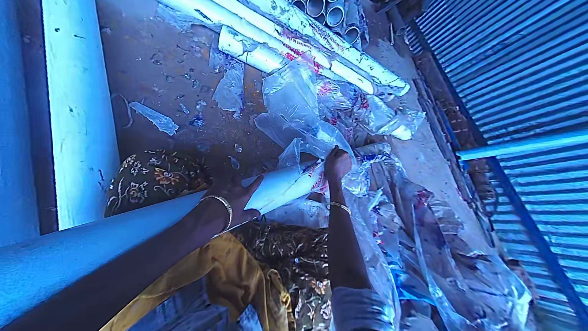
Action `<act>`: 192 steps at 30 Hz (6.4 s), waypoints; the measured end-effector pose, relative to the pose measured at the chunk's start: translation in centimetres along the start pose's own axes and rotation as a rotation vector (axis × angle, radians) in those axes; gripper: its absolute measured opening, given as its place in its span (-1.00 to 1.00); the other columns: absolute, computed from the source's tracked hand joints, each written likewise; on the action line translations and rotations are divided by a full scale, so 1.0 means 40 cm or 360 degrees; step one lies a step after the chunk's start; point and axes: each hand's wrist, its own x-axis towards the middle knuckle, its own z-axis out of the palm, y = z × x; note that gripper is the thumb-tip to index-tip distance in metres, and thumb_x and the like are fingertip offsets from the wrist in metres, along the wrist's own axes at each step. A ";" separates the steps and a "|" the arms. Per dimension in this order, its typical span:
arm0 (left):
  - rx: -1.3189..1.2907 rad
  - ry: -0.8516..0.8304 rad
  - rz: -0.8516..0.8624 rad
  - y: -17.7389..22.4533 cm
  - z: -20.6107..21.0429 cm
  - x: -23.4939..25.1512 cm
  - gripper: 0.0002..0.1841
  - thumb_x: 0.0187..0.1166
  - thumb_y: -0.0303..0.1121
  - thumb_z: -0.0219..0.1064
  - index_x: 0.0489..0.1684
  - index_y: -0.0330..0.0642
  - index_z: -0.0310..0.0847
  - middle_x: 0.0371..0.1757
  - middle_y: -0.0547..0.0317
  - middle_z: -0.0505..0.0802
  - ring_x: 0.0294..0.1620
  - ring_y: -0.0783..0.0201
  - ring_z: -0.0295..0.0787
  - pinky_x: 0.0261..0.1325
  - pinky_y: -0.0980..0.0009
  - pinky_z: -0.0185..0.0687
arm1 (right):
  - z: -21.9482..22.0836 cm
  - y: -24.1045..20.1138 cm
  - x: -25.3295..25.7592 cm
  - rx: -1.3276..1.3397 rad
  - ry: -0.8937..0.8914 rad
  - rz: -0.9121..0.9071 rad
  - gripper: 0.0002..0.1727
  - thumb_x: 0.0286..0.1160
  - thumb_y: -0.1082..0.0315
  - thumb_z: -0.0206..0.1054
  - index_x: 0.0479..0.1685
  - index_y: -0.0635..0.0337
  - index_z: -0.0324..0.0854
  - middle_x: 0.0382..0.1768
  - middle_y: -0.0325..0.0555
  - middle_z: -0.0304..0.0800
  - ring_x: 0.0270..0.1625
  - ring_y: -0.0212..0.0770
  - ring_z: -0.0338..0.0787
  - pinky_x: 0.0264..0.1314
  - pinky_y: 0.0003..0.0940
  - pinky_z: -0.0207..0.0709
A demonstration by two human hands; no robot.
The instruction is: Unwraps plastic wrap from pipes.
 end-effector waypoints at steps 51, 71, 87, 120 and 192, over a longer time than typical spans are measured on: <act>0.0451 0.0236 0.0843 0.195 -0.089 0.310 -0.69 0.78 -0.50 0.04 0.17 -0.65 0.56 0.10 -0.48 0.76 0.17 -0.30 0.75 0.31 -0.09 0.55 | -0.034 0.270 -0.242 0.1802 0.1166 0.0316 -0.67 0.71 0.52 0.04 0.17 0.72 0.45 -0.11 0.17 0.70 -0.24 -0.43 0.69 -0.13 -0.55 0.59; -0.0059 0.0572 0.0776 0.166 -0.025 0.295 -0.74 0.77 -0.50 0.14 0.09 -0.63 0.62 0.21 -0.47 0.70 0.36 -0.28 0.61 0.53 -0.02 0.42 | 0.028 0.075 -0.294 0.0793 0.0264 -0.1141 -0.82 0.50 0.62 0.24 -0.20 0.48 0.78 -0.14 0.36 0.81 0.00 0.37 0.84 0.05 0.19 0.66; -0.0170 0.0487 0.0867 0.144 -0.044 0.281 -0.75 0.72 -0.52 0.21 0.12 -0.56 0.71 0.09 -0.37 0.79 0.16 -0.14 0.74 0.33 0.08 0.57 | 0.013 0.132 -0.300 0.0941 0.0082 -0.1237 -0.85 0.49 0.58 0.30 -0.22 0.43 0.79 -0.13 0.31 0.80 0.02 0.31 0.82 0.11 0.13 0.67; -0.0873 0.1120 0.0424 0.208 -0.019 0.384 -0.80 0.83 -0.58 -0.04 0.09 -0.59 0.43 -0.52 0.11 0.69 -0.56 0.41 0.71 -0.30 0.50 0.73 | 0.047 0.101 -0.279 0.2164 -0.0056 -0.0188 -0.83 0.70 0.48 0.19 0.00 0.40 0.64 -0.42 0.05 0.71 -0.42 -0.12 0.70 -0.23 -0.10 0.59; 0.0090 -0.0175 0.0488 0.085 0.052 -0.068 -0.35 0.65 -0.17 0.42 0.66 -0.32 0.37 0.40 -0.39 0.67 0.43 -0.30 0.62 0.50 -0.18 0.38 | -0.105 0.140 -0.445 0.0983 -0.0464 -0.0962 -0.15 0.09 0.06 0.68 0.36 0.52 0.62 0.24 0.45 0.71 0.35 0.36 0.64 0.49 0.24 0.39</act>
